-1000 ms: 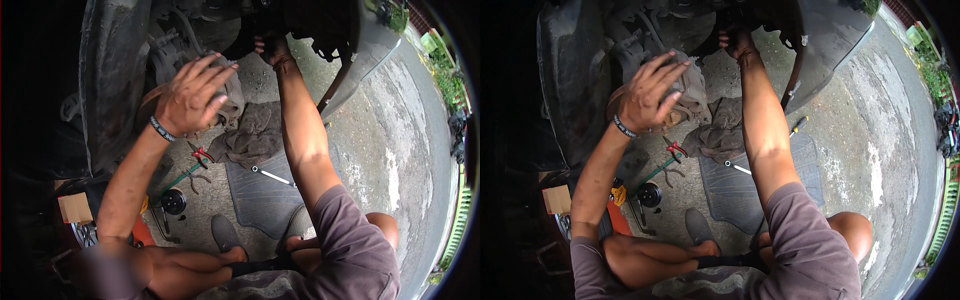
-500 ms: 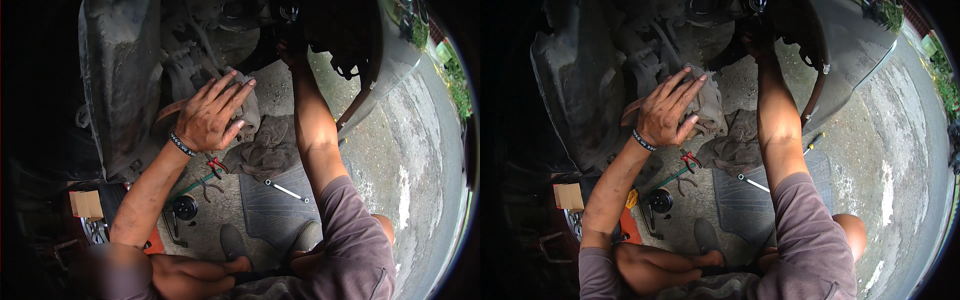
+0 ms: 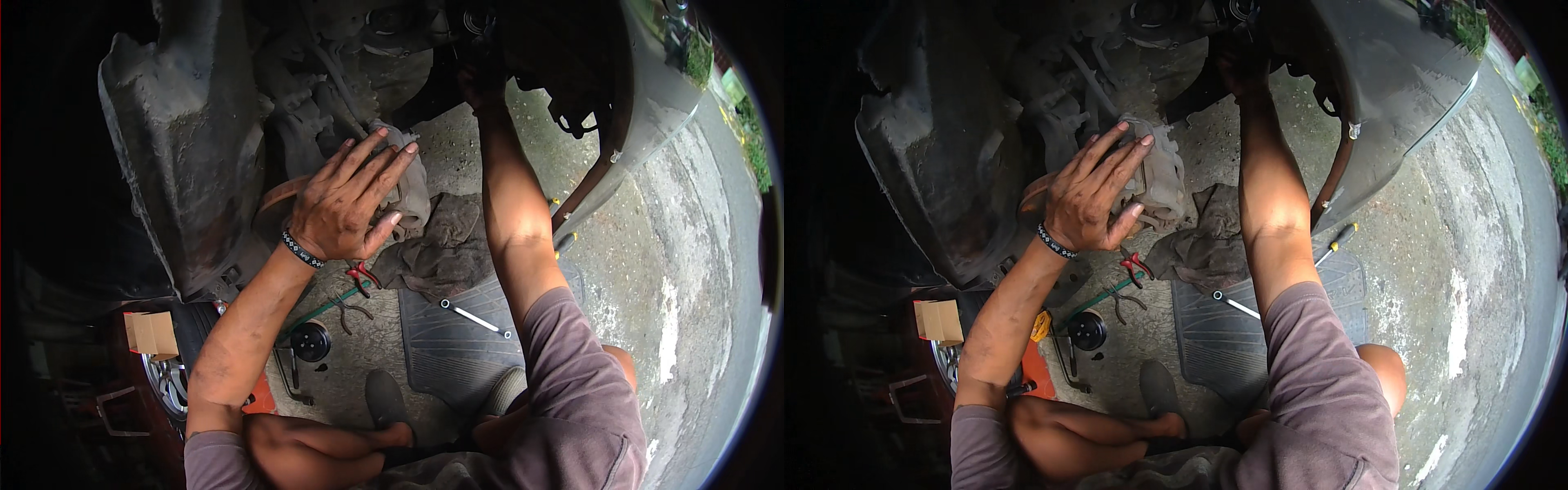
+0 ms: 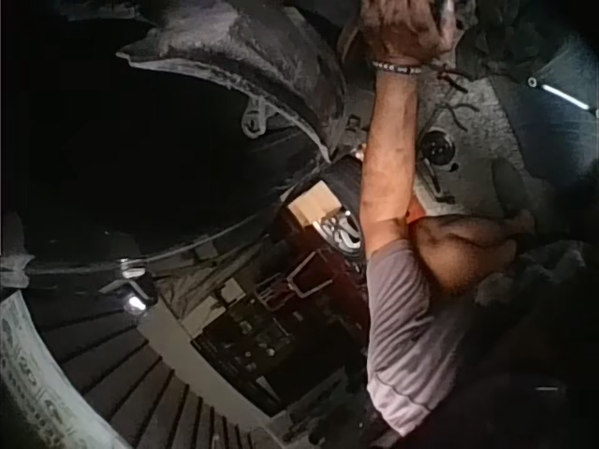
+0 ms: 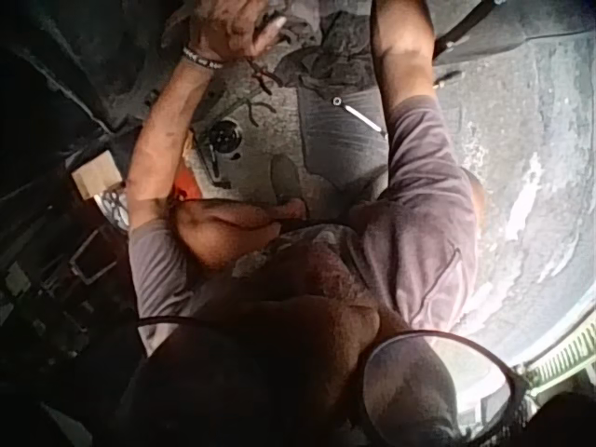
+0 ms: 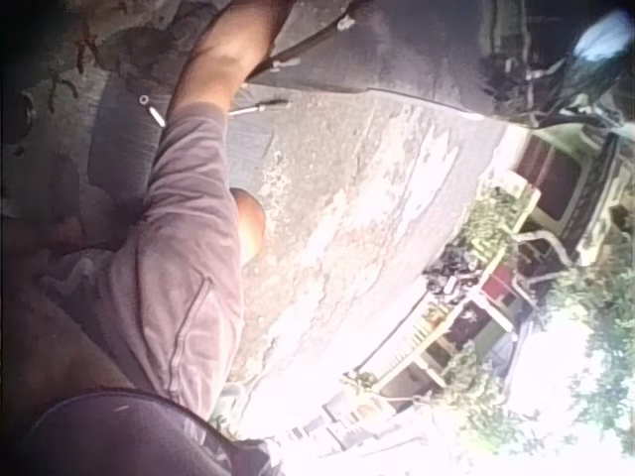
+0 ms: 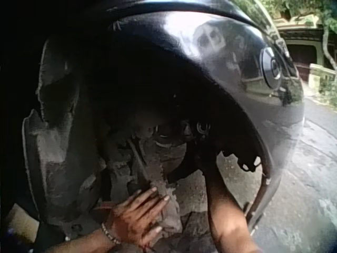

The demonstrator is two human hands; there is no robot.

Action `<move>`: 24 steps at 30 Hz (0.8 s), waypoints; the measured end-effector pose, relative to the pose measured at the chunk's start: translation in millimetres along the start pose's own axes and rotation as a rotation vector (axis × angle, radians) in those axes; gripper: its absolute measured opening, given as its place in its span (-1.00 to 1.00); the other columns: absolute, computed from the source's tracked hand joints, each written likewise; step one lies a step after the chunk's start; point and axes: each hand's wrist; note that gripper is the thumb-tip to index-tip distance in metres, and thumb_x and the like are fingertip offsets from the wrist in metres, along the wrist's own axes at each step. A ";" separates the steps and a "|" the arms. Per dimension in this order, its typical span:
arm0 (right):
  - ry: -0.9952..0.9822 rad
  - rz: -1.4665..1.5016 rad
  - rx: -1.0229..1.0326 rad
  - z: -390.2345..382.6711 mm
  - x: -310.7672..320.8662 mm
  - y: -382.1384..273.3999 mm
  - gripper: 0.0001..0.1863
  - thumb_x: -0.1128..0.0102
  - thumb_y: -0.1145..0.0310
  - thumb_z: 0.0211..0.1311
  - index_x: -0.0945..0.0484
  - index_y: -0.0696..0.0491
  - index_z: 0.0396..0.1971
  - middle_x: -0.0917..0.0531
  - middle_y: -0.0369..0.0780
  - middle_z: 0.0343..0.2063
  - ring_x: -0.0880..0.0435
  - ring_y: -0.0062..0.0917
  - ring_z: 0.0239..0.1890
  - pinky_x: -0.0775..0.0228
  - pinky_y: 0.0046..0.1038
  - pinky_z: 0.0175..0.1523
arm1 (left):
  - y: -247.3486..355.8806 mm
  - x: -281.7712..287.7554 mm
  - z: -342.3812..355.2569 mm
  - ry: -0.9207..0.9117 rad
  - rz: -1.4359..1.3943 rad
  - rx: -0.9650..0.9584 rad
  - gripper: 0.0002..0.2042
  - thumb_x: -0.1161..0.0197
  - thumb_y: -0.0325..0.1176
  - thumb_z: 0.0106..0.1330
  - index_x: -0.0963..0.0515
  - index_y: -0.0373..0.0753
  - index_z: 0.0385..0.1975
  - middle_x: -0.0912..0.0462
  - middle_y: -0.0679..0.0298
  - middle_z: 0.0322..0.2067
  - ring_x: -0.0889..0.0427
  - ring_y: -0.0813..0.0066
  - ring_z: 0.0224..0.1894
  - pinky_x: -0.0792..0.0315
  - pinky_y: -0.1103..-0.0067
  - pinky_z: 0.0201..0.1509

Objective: The recorder is shown working on a car's brake assembly, specifically cleaning or inspecting components while the car is on a jack.

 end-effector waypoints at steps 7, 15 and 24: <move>-0.186 -0.239 -0.034 10.8 1.8 -16.9 -0.60 0.04 0.09 0.43 -0.40 0.02 0.09 -0.61 -0.18 -0.14 -0.53 -0.68 -0.45 -0.36 -0.63 -0.46 | 0.9 -4.4 3.5 0.003 -0.007 -0.005 -0.26 -0.24 -0.16 0.06 -0.28 -0.22 0.33 -0.50 0.11 0.15 -0.30 0.13 0.34 -0.26 0.18 0.35; 0.302 -1.931 0.711 18.3 -17.0 6.2 -0.47 0.00 0.33 0.43 -0.15 0.11 0.31 -0.58 -0.17 -0.11 -0.60 -0.68 -0.28 -0.48 -0.67 -0.29 | 2.0 -1.9 3.2 -0.011 0.009 0.017 -0.27 -0.22 -0.13 0.07 -0.30 -0.21 0.32 -0.52 0.12 0.13 -0.32 0.14 0.34 -0.22 0.18 0.37; -0.250 -0.153 -0.197 14.9 10.9 -40.1 -0.53 0.30 0.17 0.53 -0.11 -0.20 0.38 -0.63 -0.20 -0.24 -0.52 -0.67 -0.56 -0.31 -0.69 -0.61 | 2.6 -2.8 8.8 0.001 0.057 -0.002 -0.36 -0.12 -0.08 0.17 -0.38 -0.25 0.25 -0.52 0.17 0.16 -0.37 0.16 0.31 -0.31 0.19 0.32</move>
Point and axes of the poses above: each hand's wrist, its own z-axis towards the middle knuckle, its own x-axis out of the back of the hand, y = z × x
